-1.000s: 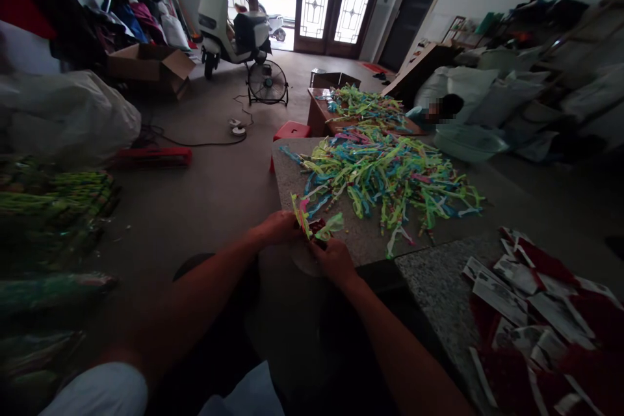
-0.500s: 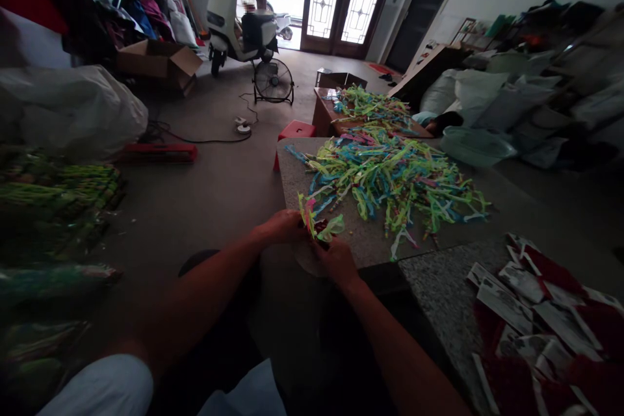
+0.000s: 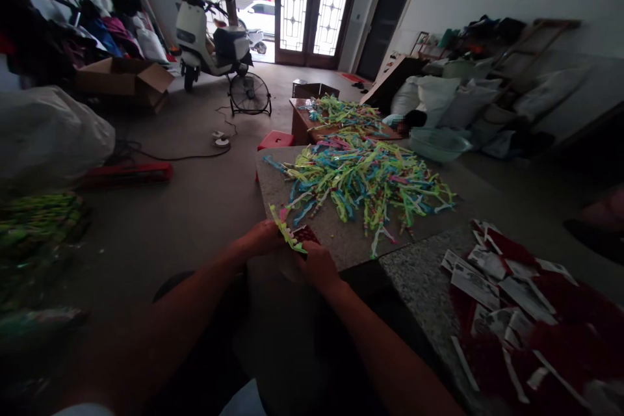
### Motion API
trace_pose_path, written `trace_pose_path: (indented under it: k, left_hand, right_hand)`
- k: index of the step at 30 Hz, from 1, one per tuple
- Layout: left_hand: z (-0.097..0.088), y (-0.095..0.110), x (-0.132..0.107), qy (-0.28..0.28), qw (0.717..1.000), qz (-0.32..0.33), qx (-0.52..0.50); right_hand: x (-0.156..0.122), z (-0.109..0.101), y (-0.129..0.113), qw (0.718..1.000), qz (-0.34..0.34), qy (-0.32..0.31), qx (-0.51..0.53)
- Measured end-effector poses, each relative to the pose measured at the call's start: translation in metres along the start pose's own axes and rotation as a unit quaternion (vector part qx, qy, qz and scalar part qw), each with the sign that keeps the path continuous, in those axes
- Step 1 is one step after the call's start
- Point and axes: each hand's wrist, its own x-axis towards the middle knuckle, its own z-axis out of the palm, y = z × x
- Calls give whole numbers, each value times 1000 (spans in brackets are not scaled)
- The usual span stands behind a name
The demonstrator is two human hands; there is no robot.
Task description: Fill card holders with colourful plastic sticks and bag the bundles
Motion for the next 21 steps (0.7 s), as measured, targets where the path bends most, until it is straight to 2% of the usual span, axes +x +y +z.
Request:
trace_pose_path:
  k: [10, 15, 21]
  left_hand:
    - [5, -4, 1, 6, 1000, -6, -20]
    - [7, -3, 2, 7, 999, -8, -45]
    - [5, 0, 3, 1, 998, -9, -67]
  right_hand:
    - [5, 6, 5, 999, -25, 1, -37]
    - [8, 1, -3, 999, 7, -13, -28]
    - [4, -4, -9, 999, 38, -1, -5]
